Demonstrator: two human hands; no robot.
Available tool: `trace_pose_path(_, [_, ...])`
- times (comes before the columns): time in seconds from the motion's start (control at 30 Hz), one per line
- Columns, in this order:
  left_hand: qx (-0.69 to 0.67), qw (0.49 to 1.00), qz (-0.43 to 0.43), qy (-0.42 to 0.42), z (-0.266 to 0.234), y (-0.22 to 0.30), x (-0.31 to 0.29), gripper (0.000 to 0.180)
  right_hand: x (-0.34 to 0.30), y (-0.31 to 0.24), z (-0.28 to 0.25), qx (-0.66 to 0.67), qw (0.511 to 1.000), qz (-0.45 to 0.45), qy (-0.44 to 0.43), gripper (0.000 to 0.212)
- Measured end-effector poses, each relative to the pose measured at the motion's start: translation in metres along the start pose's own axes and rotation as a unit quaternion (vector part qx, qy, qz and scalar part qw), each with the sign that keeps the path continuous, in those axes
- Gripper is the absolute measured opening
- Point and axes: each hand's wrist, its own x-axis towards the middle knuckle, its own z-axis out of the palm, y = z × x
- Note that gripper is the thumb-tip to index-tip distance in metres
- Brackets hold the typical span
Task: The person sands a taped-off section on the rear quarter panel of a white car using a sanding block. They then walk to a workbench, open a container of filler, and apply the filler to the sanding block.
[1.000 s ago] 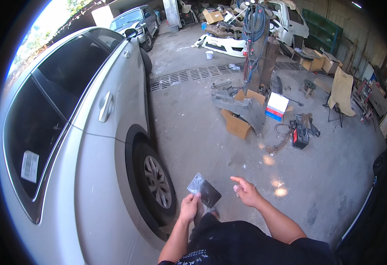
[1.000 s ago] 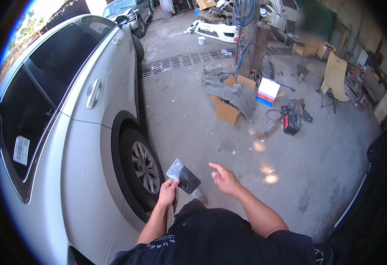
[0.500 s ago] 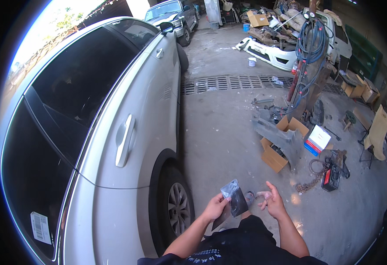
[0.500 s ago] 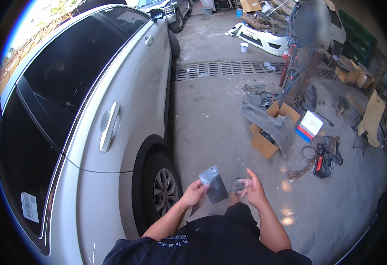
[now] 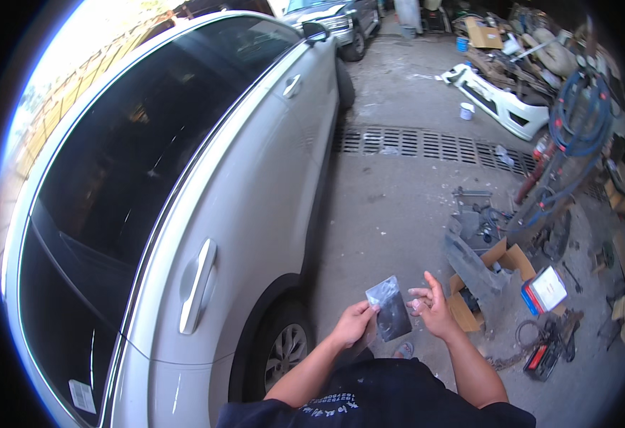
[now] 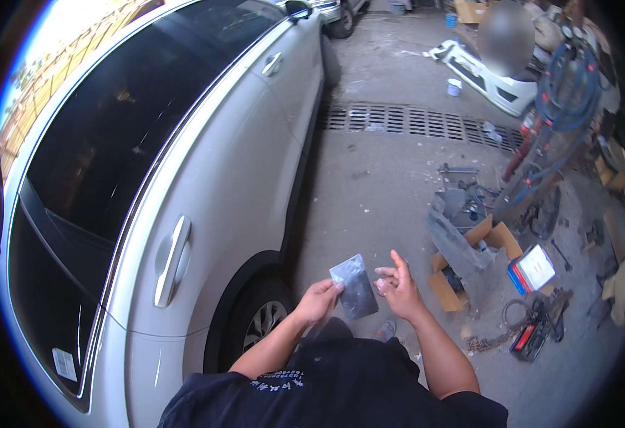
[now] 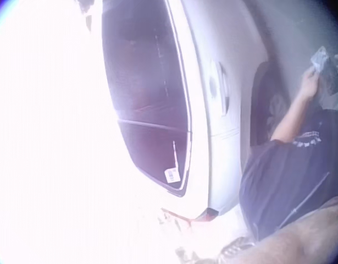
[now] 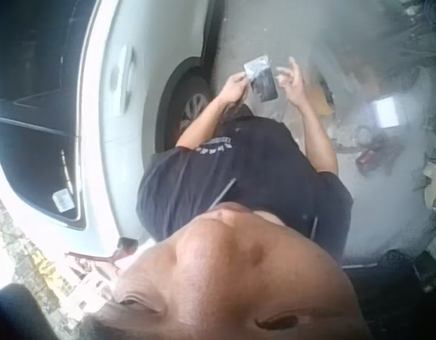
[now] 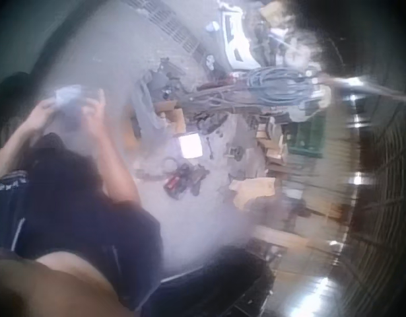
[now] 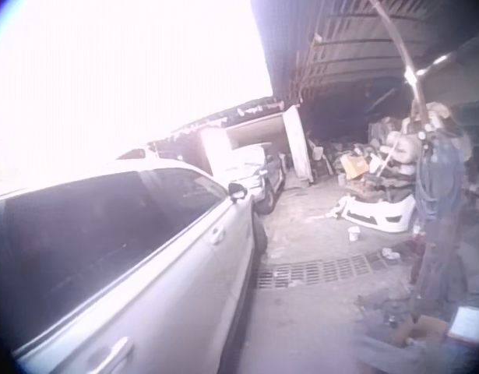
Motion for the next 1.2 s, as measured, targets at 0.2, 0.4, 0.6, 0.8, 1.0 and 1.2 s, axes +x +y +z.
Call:
trace_pose_path(0.2, [-0.052, 0.993, 0.097, 0.039, -0.04, 0.008, 0.105, 0.013, 0.115, -0.006, 0.035, -0.015, 0.999, -0.026, 0.013, 0.072])
trace_pose_path(0.4, [-0.066, 0.991, 0.103, 0.049, -0.105, 0.086, 0.206, 0.017, 0.235, -0.024, 0.021, -0.083, 0.995, 0.015, -0.046, 0.065])
trace_pose_path(0.6, [-0.021, 0.996, 0.062, 0.054, -0.141, 0.178, 0.277, 0.021, 0.328, -0.067, -0.003, -0.184, 0.976, 0.044, -0.108, 0.06])
trace_pose_path(0.8, [0.008, 0.993, 0.11, -0.036, -0.117, 0.213, 0.377, 0.013, 0.411, -0.074, -0.043, -0.257, 0.956, 0.011, -0.141, 0.055])
trace_pose_path(1.0, [0.115, 0.99, 0.054, -0.055, -0.09, 0.257, 0.482, 0.016, 0.502, -0.059, -0.118, -0.236, 0.96, 0.019, -0.147, 0.052])
trace_pose_path(1.2, [0.133, 0.99, 0.035, -0.026, -0.044, 0.314, 0.575, 0.018, 0.599, -0.079, -0.207, -0.176, 0.976, 0.025, -0.125, 0.051])
